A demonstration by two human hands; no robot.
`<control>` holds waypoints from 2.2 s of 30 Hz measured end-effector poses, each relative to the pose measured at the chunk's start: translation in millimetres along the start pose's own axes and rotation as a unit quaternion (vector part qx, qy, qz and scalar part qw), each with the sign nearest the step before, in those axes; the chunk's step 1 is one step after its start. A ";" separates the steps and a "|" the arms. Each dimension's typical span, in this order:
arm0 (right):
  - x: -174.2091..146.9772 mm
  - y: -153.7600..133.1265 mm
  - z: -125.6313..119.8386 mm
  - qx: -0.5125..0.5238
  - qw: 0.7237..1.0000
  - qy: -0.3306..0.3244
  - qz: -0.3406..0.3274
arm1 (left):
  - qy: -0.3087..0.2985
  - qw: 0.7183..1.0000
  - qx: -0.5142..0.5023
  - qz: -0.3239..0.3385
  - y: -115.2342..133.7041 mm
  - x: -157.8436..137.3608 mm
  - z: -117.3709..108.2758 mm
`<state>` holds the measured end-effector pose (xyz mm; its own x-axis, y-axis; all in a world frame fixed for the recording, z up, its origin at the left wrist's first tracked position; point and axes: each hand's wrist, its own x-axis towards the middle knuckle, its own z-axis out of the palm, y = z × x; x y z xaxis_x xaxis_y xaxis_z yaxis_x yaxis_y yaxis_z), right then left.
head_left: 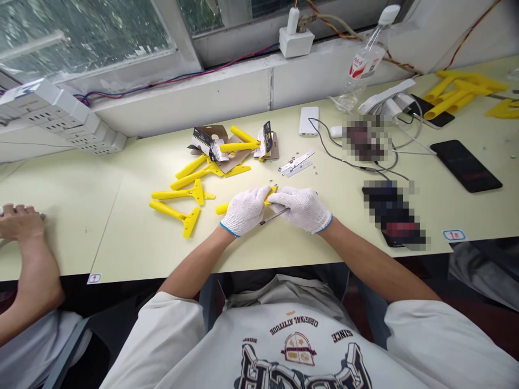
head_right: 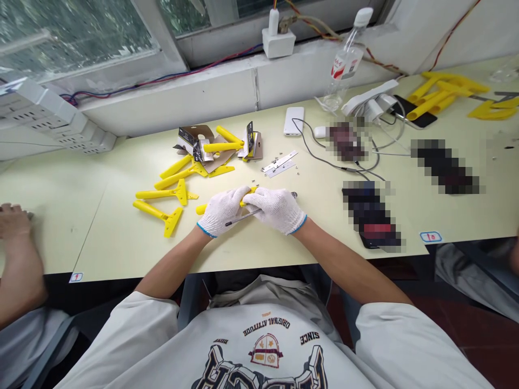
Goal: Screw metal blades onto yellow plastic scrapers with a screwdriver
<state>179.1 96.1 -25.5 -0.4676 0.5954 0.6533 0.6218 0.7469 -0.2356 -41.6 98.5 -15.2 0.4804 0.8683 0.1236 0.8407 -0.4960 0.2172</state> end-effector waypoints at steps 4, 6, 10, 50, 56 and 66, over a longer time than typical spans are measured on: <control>-0.7 3.9 -5.3 0.044 0.994 0.010 0.099 | 0.089 0.980 -0.176 -0.014 -10.0 1.2 -8.5; -0.2 6.0 -8.6 0.037 0.987 0.018 0.156 | 0.151 0.948 -0.281 -0.015 -14.4 2.4 -15.3; 0.8 11.3 -8.5 -0.004 0.974 0.005 0.227 | 0.203 0.889 -0.406 -0.064 -15.8 3.5 -24.1; -3.9 6.8 2.4 0.037 0.983 -0.024 0.179 | 0.339 0.898 -0.279 -0.031 -5.8 -3.6 6.4; -6.9 6.6 5.9 0.013 0.986 -0.011 0.166 | 0.337 0.912 -0.232 -0.023 -3.2 -2.5 3.2; -5.0 -3.2 11.3 0.032 0.977 0.008 0.212 | 0.325 0.929 -0.172 -0.043 -1.3 -2.8 4.7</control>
<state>172.4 94.1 -36.0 -0.1664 0.8510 0.4981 0.7172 0.4511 -0.5312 -42.8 96.7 -20.4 0.0689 0.7776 0.6250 0.6858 -0.4919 0.5364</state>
